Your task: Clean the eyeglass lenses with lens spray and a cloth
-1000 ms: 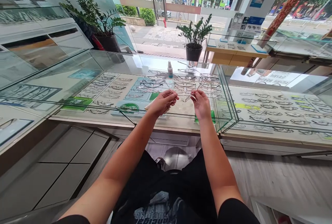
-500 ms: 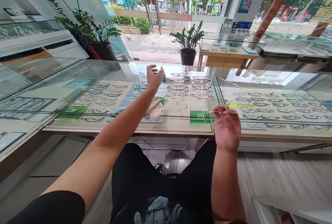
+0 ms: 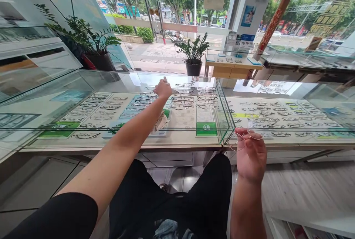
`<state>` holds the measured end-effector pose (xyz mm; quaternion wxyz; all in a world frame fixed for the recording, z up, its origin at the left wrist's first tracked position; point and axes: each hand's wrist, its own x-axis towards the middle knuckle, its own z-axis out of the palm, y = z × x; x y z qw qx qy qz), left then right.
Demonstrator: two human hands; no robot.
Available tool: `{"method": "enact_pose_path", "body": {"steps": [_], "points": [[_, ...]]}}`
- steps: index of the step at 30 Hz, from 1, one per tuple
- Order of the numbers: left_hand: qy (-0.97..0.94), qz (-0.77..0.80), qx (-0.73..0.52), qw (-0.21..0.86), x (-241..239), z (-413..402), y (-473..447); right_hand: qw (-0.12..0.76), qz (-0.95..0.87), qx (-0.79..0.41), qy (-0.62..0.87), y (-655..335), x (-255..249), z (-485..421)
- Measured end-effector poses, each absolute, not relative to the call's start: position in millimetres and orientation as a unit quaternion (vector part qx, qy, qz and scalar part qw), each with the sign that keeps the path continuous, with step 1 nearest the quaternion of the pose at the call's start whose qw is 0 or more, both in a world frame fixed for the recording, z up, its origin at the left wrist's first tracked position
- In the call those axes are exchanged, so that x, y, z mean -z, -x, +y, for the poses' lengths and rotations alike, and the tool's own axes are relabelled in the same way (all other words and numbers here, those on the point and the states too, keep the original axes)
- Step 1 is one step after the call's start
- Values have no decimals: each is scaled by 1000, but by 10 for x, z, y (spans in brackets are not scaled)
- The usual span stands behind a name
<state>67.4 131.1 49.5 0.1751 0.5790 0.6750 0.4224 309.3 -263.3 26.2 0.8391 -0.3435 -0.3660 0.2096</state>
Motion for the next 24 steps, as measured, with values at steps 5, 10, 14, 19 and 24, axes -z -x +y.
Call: {"method": "enact_pose_path", "body": {"steps": [5,10,14,19,24], "points": [[-631,428,-558,328,-461,1037,-598,834,-375,-228,334,-2972,-243,-2496],[-605,221,-520,561,-278,384,-388,828,-370,-238,347,-2817,-229,-2345],[-542,239,-497,634,-160,26,-166,805,-406,-223,371,-2642,-265,-2132],[-504,278,-468,671,-95,-38,-54,733,-512,-206,397,-2381,-289,-1638],[-511,266,-429,696,-69,-23,-75,692,-567,-161,417,-2079,-188,-1065]]}}
